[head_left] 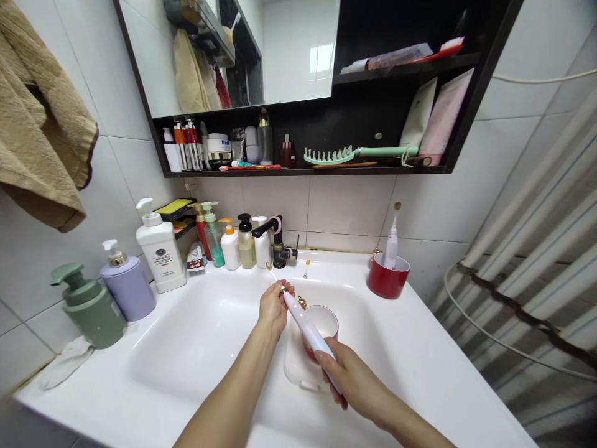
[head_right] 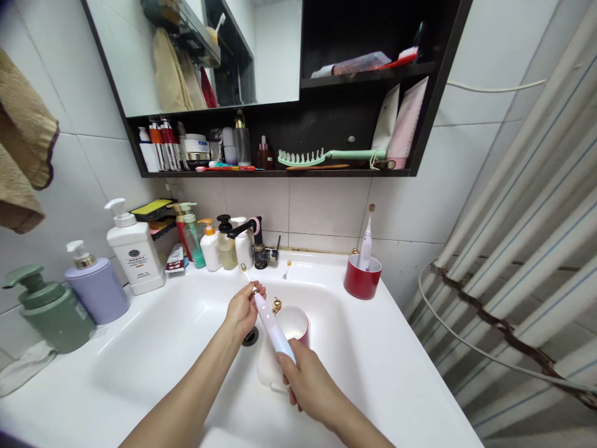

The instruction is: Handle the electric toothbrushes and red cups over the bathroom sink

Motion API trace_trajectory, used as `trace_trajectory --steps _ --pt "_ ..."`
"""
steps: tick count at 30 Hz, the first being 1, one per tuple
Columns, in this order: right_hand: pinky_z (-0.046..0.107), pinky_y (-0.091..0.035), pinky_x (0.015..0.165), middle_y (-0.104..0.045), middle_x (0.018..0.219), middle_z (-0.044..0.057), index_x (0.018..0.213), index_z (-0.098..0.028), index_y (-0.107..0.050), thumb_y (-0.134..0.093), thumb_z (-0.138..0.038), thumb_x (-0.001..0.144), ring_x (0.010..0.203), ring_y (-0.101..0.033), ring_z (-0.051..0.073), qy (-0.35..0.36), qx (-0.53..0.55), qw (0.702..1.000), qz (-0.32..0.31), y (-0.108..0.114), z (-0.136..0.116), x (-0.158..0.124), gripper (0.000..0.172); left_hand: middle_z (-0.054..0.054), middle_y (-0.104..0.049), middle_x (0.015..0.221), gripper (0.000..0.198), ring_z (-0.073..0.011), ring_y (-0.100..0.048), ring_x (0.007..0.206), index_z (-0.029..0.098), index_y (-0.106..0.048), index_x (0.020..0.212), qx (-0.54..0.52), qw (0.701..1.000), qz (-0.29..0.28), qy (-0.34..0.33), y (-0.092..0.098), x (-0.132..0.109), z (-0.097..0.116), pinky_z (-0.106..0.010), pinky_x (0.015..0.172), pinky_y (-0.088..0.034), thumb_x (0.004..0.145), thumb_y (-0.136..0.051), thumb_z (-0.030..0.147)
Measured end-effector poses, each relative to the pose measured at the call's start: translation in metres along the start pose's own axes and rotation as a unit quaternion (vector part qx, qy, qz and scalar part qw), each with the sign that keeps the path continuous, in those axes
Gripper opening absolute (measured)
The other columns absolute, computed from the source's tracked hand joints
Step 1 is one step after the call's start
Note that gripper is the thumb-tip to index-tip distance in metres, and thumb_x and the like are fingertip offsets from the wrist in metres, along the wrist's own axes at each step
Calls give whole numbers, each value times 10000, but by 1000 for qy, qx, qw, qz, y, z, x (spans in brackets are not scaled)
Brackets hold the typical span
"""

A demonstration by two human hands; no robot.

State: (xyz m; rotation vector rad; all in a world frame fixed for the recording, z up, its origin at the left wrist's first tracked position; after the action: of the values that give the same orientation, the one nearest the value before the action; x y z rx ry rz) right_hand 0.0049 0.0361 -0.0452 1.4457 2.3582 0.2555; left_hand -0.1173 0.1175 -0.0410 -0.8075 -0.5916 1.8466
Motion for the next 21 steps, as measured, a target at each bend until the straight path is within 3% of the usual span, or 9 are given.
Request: trace_trajectory --steps 14,21 --pt "159 -291 304 -405 535 -60 721 -180 -359 -286 -343 731 319 -365 32 -14 9 1000 -20 -4 6 -2 179 -17 -519 514 118 -66 -520 457 103 -492 630 -6 1000 0 -12 4 8 6 -182 505 -430 704 -400 111" --pt "174 -305 354 -361 476 -75 626 -173 -340 -287 -338 733 319 -335 30 -4 37 999 33 9 -13 -7 204 -18 -534 522 69 -76 -514 456 127 -441 603 102 995 -14 -13 2 14 9 -199 502 -417 671 -440 111"
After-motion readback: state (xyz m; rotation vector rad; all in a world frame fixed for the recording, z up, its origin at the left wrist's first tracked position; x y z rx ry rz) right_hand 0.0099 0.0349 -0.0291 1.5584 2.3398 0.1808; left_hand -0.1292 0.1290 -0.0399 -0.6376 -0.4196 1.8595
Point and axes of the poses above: each hand's wrist, its own x-axis towards the middle knuckle, its own y-axis out of the back of the hand, z = x × y, the point moved 9 cm from there along x, towards the middle knuckle
